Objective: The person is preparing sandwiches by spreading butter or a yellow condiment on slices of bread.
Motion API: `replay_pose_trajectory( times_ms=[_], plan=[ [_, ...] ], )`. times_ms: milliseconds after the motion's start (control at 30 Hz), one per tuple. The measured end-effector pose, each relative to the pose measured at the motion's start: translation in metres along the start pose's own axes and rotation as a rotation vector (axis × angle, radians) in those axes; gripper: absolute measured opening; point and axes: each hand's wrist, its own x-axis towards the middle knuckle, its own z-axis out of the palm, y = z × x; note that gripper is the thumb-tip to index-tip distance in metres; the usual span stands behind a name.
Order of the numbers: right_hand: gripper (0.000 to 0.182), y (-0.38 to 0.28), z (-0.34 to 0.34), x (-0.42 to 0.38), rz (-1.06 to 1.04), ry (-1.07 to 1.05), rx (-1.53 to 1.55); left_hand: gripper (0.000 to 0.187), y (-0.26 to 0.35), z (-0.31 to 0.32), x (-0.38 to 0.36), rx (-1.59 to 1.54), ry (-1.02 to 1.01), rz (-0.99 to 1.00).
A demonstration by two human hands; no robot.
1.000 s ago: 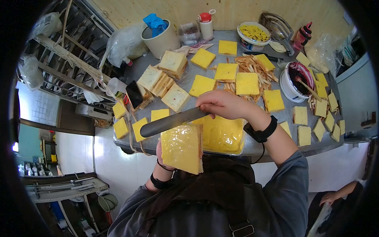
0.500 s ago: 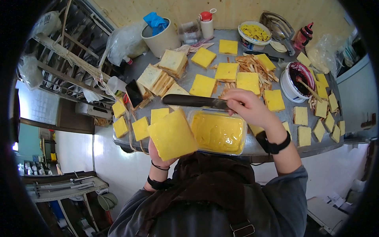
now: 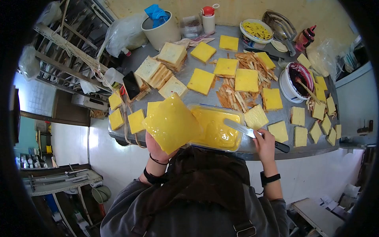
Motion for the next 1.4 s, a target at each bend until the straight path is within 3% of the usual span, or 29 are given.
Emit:
replay_pose_trajectory(
  times_ms=[200, 267, 367, 433, 467, 500, 567, 667, 800, 900, 1000, 1100, 1400],
  plan=[
    [0.036, 0.050, -0.054, -0.033, 0.009, -0.088, -0.001, 0.062, 0.002, 0.011, 0.003, 0.007, -0.115, 0.052],
    [0.031, 0.050, -0.077, -0.032, 0.042, -0.024, 0.009, 0.061, 0.003, 0.009, 0.002, -0.013, -0.201, 0.066],
    [0.024, 0.013, -0.102, -0.010, 0.075, 0.153, 0.184, 0.061, -0.002, 0.018, 0.005, -0.038, -0.087, 0.091],
    [0.022, -0.029, -0.106, 0.013, 0.039, 0.228, 0.343, 0.062, -0.006, 0.024, 0.008, -0.708, -0.056, 0.021],
    [0.021, -0.052, -0.107, 0.024, 0.008, 0.224, 0.434, 0.062, -0.008, 0.026, 0.011, -0.708, -0.104, 0.006],
    [0.021, -0.072, -0.107, 0.034, -0.025, 0.221, 0.522, 0.062, -0.010, 0.027, 0.015, -0.707, -0.151, -0.010],
    [0.023, -0.105, -0.103, 0.050, -0.121, 0.150, 0.638, 0.063, -0.013, 0.025, 0.020, -0.036, -0.373, 0.033],
    [0.025, -0.150, -0.097, 0.074, -0.311, 0.164, 0.763, 0.065, -0.014, 0.041, 0.022, -0.093, -0.144, 0.113],
    [0.031, -0.197, -0.083, 0.091, -0.483, 0.137, 0.880, 0.067, -0.004, 0.028, 0.026, 0.106, -0.183, 0.185],
    [0.031, -0.214, -0.070, 0.093, -0.465, 0.103, 0.933, 0.065, 0.000, 0.022, 0.033, -0.028, -0.364, 0.235],
    [0.027, -0.220, -0.057, 0.096, -0.434, 0.063, 0.951, 0.060, -0.004, 0.026, 0.025, -0.113, -0.257, 0.341],
    [0.026, -0.223, -0.049, 0.099, -0.417, 0.066, 0.932, 0.055, -0.004, 0.031, 0.024, 0.027, -0.156, 0.404],
    [0.026, -0.219, -0.044, 0.099, -0.371, 0.094, 0.961, 0.056, -0.003, 0.055, 0.028, 0.000, -0.144, 0.397]
  ],
)
